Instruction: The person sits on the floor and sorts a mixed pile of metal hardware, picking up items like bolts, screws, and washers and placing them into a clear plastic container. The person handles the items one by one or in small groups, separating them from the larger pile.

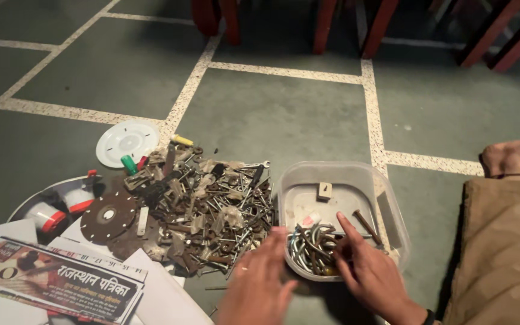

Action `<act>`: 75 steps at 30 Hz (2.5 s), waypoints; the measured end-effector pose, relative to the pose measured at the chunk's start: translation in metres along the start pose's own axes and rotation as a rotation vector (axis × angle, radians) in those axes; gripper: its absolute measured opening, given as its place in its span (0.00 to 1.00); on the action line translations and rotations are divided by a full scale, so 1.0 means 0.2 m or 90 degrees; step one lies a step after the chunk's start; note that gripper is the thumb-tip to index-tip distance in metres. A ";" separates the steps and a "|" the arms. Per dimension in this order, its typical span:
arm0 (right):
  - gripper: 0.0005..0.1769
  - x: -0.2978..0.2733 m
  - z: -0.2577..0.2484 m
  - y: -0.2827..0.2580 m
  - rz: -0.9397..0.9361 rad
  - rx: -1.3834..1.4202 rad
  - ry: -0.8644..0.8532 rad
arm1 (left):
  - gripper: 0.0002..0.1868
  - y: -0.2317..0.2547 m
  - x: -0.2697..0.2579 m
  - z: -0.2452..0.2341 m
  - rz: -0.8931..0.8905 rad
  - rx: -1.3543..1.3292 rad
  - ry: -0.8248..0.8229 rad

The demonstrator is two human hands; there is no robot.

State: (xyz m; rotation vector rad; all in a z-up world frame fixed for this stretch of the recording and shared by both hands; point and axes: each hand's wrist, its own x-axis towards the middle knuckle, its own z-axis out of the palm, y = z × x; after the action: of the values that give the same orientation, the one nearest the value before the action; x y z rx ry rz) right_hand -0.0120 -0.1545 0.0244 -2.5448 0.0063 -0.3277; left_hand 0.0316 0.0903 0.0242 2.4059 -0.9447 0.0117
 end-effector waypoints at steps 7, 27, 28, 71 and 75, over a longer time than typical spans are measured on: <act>0.40 0.00 0.00 -0.15 -0.025 0.064 0.163 | 0.40 -0.51 -0.25 -0.29 -0.372 -0.237 0.289; 0.33 0.39 0.54 -0.83 -0.332 -0.088 -0.209 | 0.34 -0.78 -0.22 -0.09 -0.610 -0.230 0.223; 0.35 0.40 0.57 -0.82 -0.312 -0.110 -0.220 | 0.34 -0.77 -0.22 -0.10 -0.601 -0.212 0.223; 0.15 0.26 0.64 -0.54 0.223 0.257 -0.255 | 0.13 -0.55 -0.15 -0.35 -0.510 -0.257 0.158; 0.17 0.28 0.60 -0.55 0.265 0.443 -0.266 | 0.14 -0.53 -0.14 -0.37 -0.471 -0.285 0.138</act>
State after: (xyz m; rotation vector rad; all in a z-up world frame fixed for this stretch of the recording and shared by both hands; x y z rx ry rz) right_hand 0.0629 -0.0012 -0.0006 -1.8145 0.2201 0.3198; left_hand 0.0908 0.2076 0.0297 2.1312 0.0757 -0.1869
